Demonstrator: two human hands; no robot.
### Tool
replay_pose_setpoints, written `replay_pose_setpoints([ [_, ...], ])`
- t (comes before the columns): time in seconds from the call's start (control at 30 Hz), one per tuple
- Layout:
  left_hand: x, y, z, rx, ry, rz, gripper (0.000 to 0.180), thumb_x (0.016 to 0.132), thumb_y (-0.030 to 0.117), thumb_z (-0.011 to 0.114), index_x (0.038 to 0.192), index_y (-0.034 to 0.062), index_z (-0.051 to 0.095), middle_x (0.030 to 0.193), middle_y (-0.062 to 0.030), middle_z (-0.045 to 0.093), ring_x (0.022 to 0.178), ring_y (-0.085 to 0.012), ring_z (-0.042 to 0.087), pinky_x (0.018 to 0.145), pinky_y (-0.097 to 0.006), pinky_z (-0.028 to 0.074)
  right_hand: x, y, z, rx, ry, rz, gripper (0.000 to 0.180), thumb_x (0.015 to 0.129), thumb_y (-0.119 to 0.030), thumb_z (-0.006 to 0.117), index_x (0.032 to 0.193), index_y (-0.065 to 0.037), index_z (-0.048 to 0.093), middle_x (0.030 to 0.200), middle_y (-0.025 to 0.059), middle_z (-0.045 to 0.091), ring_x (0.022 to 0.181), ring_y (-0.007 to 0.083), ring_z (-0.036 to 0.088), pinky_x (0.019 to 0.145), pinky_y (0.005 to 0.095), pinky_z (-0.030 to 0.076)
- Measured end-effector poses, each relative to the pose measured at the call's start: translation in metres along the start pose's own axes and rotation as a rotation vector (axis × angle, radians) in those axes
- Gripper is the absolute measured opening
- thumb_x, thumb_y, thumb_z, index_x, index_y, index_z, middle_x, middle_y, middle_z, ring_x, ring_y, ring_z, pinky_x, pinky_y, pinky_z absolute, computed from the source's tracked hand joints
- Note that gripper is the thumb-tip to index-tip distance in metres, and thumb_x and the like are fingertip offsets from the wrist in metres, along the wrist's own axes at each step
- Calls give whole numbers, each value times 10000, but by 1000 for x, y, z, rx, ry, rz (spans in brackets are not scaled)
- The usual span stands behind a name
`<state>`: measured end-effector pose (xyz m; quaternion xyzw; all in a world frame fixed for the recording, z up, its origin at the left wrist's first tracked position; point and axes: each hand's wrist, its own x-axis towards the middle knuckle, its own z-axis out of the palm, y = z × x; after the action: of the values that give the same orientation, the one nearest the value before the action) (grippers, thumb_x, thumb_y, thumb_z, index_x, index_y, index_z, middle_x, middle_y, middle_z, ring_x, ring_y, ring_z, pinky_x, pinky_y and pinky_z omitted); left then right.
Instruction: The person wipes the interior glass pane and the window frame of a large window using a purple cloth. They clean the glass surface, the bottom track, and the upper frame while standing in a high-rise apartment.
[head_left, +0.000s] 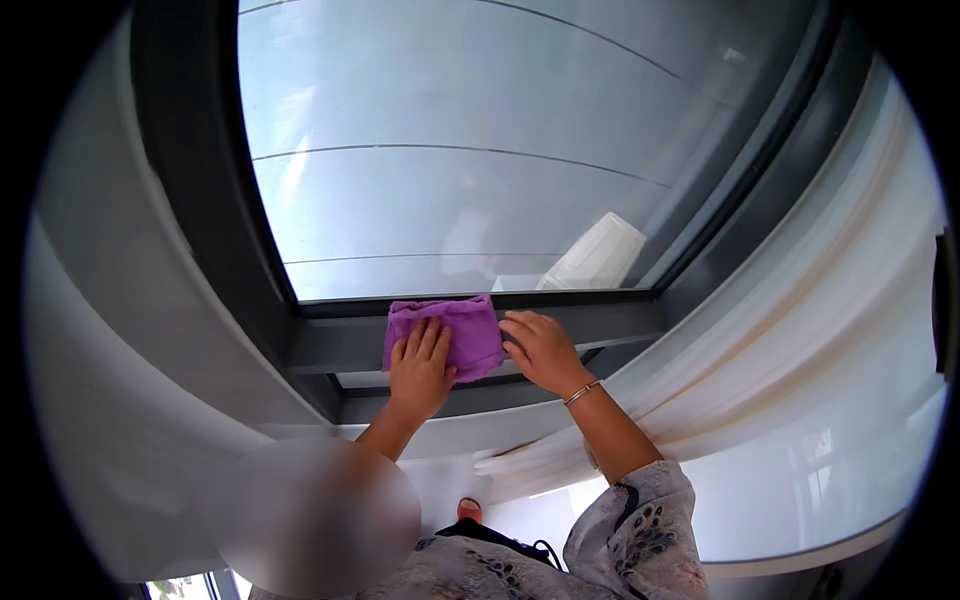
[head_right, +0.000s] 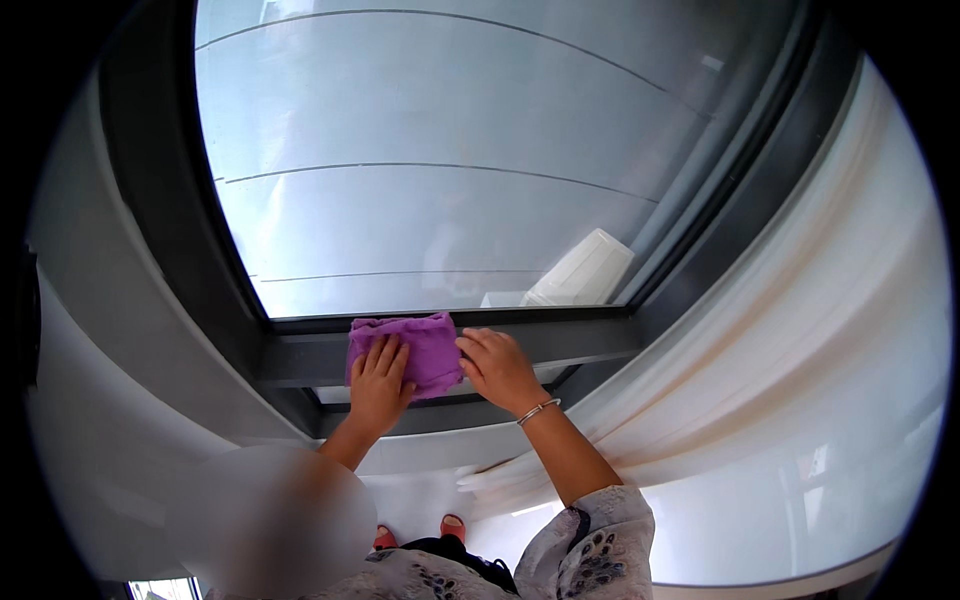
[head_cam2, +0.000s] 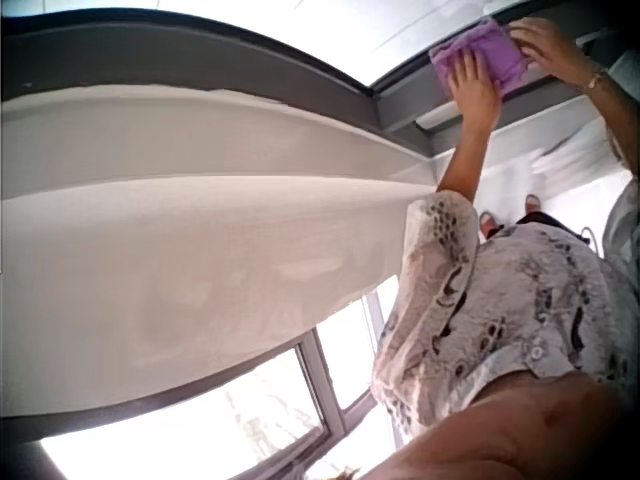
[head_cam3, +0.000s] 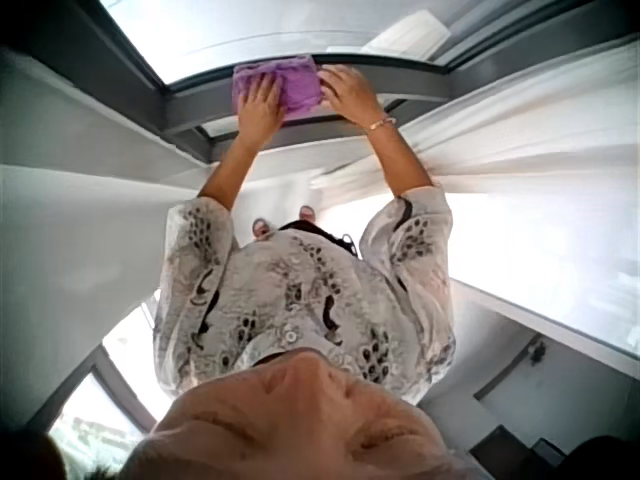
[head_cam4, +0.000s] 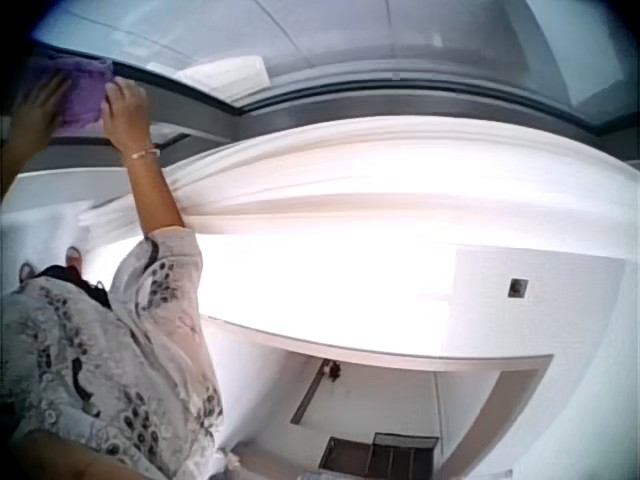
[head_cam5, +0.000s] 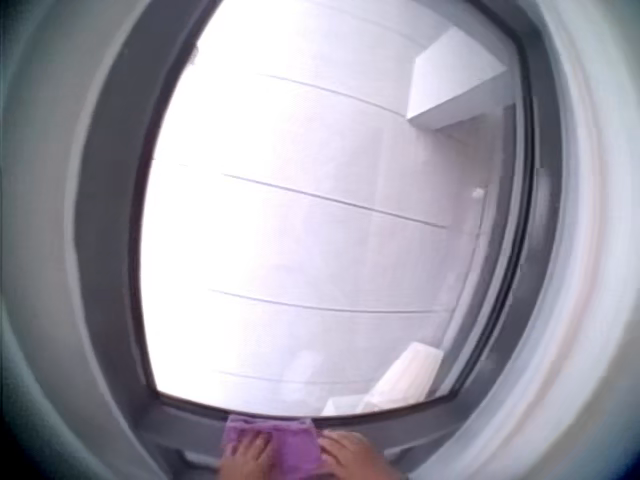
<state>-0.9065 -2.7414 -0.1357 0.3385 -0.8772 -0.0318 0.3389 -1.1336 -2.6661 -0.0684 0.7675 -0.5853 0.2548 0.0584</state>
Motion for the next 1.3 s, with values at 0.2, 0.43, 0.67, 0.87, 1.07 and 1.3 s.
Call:
replay_pose_setpoints([
  [0.2, 4, 5, 9, 27, -30, -63, 621, 782, 263, 725, 1372, 191, 543, 1489, -149, 423, 1380, -387, 364, 1082, -654, 221, -53, 4, -72, -595, -132, 260, 496, 792, -269, 743, 1244, -121, 603, 1298, 138, 571, 1263, 322, 484, 1118, 588, 249],
  [0.43, 5, 7, 37, 41, -36, 68, 607, 785, 241, 729, 1363, 187, 554, 1494, -133, 425, 1408, -362, 342, 1146, -612, 171, -122, 26, -122, -949, -933, 622, 820, 646, -565, 806, 1319, -156, 578, 1122, 120, 684, 1212, 308, 542, 1166, 614, 68],
  [0.67, 11, 32, 94, 57, -30, 160, 602, 809, 220, 703, 1385, 188, 533, 1497, -130, 425, 1415, -354, 339, 1145, -584, 208, -184, 92, -122, -882, -770, 687, 201, 736, -321, 753, 837, -150, 723, 856, 79, 721, 864, 256, 681, 895, 461, 398],
  [0.87, 35, 48, 134, 90, -65, 177, 592, 850, 230, 653, 1417, 173, 494, 1502, -133, 415, 1421, -360, 327, 1148, -574, 212, -206, 104, -116, -814, -578, 542, 60, 745, -140, 652, 704, -141, 695, 719, 82, 697, 700, 257, 675, 741, 434, 420],
  [1.07, 63, 99, 187, 53, -93, 219, 592, 872, 239, 622, 1438, 153, 469, 1519, -138, 393, 1433, -346, 312, 1161, -564, 193, -223, 129, -111, -798, -497, 430, 102, 721, -100, 614, 655, -127, 687, 670, 98, 675, 649, 269, 660, 707, 438, 438],
  [1.3, 89, 154, 235, -26, -107, 275, 713, 830, 285, 676, 1472, 133, 405, 1522, -130, 386, 1423, -340, 318, 1161, -542, 209, -226, 135, -107, -770, -436, 344, 105, 698, -104, 620, 611, -130, 671, 626, 103, 653, 606, 279, 644, 670, 430, 431],
])
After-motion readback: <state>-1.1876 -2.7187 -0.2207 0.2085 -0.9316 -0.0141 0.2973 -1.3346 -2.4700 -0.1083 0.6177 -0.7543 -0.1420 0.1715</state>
